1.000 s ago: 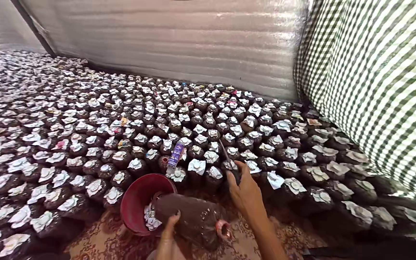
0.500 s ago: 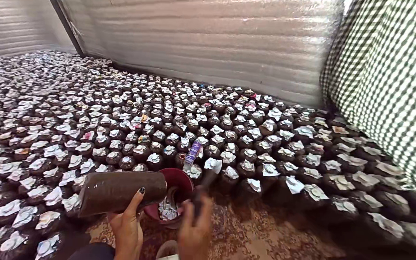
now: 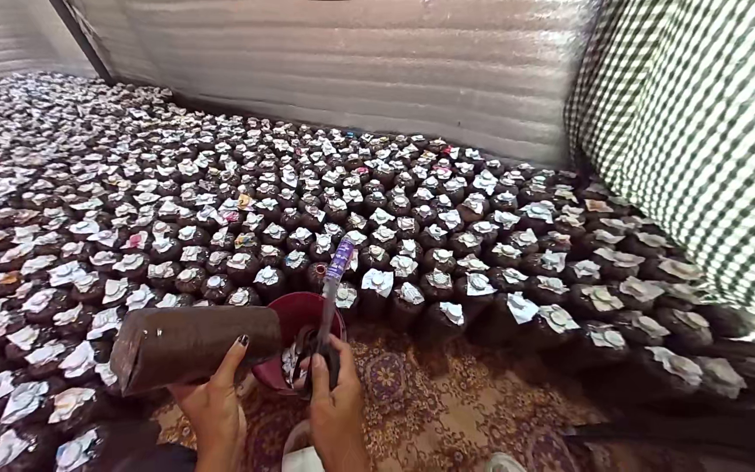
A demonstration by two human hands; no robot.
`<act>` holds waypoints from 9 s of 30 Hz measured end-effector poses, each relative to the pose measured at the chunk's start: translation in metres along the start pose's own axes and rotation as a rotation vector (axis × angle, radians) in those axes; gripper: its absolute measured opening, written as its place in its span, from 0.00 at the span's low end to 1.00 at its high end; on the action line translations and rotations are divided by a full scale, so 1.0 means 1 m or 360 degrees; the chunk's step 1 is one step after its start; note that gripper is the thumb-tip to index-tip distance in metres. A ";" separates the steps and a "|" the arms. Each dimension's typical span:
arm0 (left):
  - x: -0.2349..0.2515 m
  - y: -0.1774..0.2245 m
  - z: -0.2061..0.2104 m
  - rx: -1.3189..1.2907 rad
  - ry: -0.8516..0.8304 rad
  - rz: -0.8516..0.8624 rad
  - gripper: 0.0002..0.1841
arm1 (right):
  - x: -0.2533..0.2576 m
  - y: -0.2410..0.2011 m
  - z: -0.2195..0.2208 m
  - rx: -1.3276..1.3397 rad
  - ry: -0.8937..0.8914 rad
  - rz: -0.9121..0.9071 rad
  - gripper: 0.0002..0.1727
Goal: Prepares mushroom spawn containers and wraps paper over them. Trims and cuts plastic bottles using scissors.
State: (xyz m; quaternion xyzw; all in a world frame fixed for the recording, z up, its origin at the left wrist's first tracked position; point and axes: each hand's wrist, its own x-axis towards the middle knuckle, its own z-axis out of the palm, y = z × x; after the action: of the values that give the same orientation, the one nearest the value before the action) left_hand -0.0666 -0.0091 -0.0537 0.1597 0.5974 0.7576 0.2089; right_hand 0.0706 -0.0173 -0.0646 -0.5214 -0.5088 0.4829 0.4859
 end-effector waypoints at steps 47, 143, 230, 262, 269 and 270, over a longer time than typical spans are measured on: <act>0.102 0.038 0.027 -0.0030 -0.0308 -0.1187 0.39 | 0.033 -0.070 -0.033 -0.1590 0.0010 -0.1064 0.27; 0.014 0.010 0.026 0.0121 -0.0209 0.0382 0.64 | 0.012 -0.003 0.000 0.0050 -0.0131 0.0208 0.22; -0.167 -0.150 0.030 0.1097 -0.2187 0.0010 0.45 | 0.016 0.109 -0.201 -0.2280 -0.0637 -0.0336 0.35; -0.195 -0.191 0.022 0.0805 -0.1802 0.0037 0.16 | -0.037 0.105 -0.230 -0.1281 -0.0225 0.1155 0.43; -0.184 -0.185 0.016 0.1051 -0.1933 0.0117 0.30 | -0.096 0.155 -0.241 -0.1347 -0.0324 0.1635 0.24; -0.181 -0.183 0.015 0.1100 -0.1950 0.0133 0.37 | -0.090 0.157 -0.245 -0.1303 -0.0300 0.1597 0.23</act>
State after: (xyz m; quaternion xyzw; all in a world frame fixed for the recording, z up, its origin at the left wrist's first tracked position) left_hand 0.1201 -0.0522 -0.2263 0.6377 0.5721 0.3053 0.4157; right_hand 0.3230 -0.1127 -0.2059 -0.7938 -0.3869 0.4619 -0.0829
